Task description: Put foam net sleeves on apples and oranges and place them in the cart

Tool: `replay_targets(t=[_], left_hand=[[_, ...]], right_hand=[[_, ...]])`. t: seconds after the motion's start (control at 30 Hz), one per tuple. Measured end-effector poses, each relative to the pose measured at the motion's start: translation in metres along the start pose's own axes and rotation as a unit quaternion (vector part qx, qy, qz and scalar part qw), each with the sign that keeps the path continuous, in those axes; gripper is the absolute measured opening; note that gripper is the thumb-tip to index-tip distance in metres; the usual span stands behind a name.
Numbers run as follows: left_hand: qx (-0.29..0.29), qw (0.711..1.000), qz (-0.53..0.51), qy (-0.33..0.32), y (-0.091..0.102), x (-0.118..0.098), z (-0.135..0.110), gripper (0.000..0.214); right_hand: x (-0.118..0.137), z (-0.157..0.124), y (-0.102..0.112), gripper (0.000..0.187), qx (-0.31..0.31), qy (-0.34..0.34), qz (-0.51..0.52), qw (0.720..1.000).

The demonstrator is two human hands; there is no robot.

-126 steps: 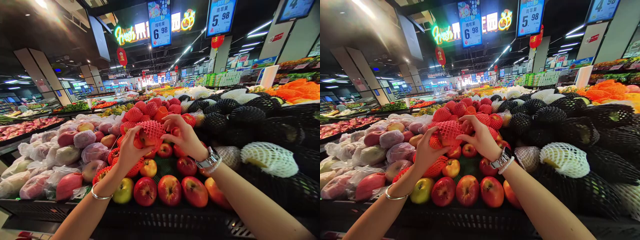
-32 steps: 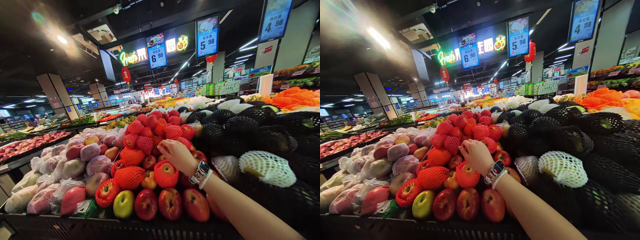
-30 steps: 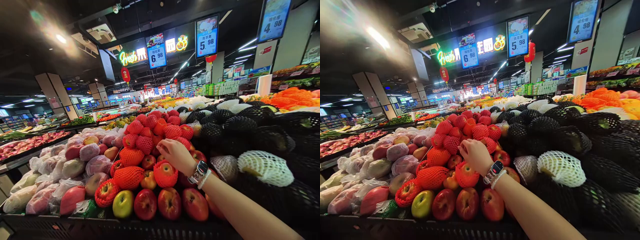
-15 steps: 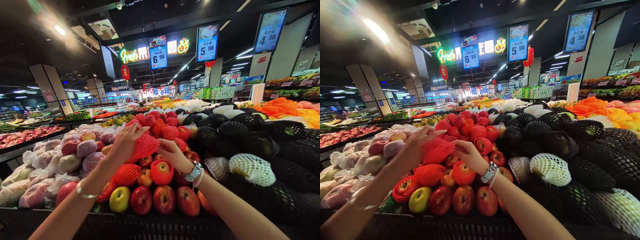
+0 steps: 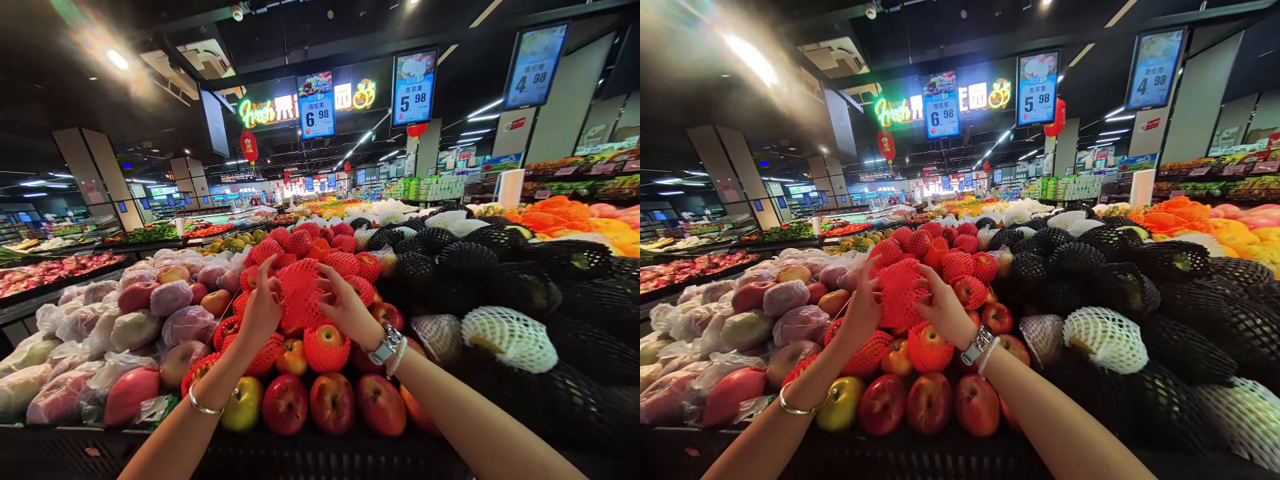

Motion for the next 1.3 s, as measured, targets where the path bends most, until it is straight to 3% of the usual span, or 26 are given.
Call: replay_targets(t=[0.07,0.13,0.27,0.4,0.47,0.57,0.63,0.77,0.83,0.87,0.93,1.03,1.17,1.3], left_hand=[[-0.088,0.989,-0.109,-0.035,0.022,-0.006,-0.002,0.038],[-0.113,0.982,-0.131,-0.081,0.033,-0.015,-0.003,0.026],[0.000,0.978,-0.088,-0.191,0.022,-0.041,-0.007,0.013],[-0.018,0.946,-0.078,-0.315,0.027,-0.067,-0.025,0.012],[-0.015,0.940,-0.065,-0.335,0.024,-0.072,-0.029,0.009],[0.049,0.959,-0.041,-0.276,0.006,-0.060,-0.024,0.016],[0.074,0.972,-0.038,-0.221,-0.001,-0.045,-0.017,0.018],[0.014,0.992,-0.034,-0.118,0.014,-0.010,0.001,0.009],[-0.026,0.997,-0.040,-0.068,0.025,0.008,0.009,0.008],[-0.044,0.997,-0.048,-0.049,0.031,0.016,0.013,0.009],[-0.071,0.995,-0.061,-0.020,0.040,0.028,0.017,0.013],[-0.089,0.994,-0.064,0.011,0.047,0.039,0.021,0.017],[-0.083,0.993,-0.073,0.038,0.045,0.045,0.024,0.019],[-0.057,0.992,-0.097,0.049,0.037,0.045,0.026,0.019]], right_hand=[[0.002,-0.001,0.004,0.067,-0.020,0.007,0.010,1.000],[0.008,-0.002,0.005,0.068,-0.016,0.035,0.021,0.999],[0.017,-0.006,-0.011,0.073,0.055,0.072,0.024,0.996],[0.016,-0.006,-0.013,0.078,0.060,0.056,0.036,0.996],[0.017,-0.007,-0.016,0.079,0.081,0.054,0.049,0.994],[0.021,-0.008,-0.023,0.075,0.124,0.072,0.051,0.988],[0.022,-0.006,-0.018,0.065,0.103,0.084,0.025,0.991],[0.022,0.002,0.022,0.027,-0.054,0.092,-0.066,0.992],[0.020,0.007,0.033,0.024,-0.079,0.094,-0.168,0.978],[0.017,0.011,0.028,0.028,-0.048,0.092,-0.240,0.965],[0.000,0.015,0.007,0.040,0.077,0.080,-0.372,0.922],[-0.031,0.007,-0.018,0.046,0.243,0.063,-0.450,0.857],[-0.053,-0.006,-0.028,0.057,0.323,0.052,-0.489,0.809],[-0.062,-0.013,-0.031,0.063,0.340,0.059,-0.532,0.773]])
Point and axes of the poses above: each hand's wrist, its own z-axis towards the middle knuckle, its own y-axis out of the back of the hand, x = y × z, the point moved 10 cm from there along z, towards the middle knuckle, and after that the axes turned 6 degrees about -z, right-handed, at the moved point
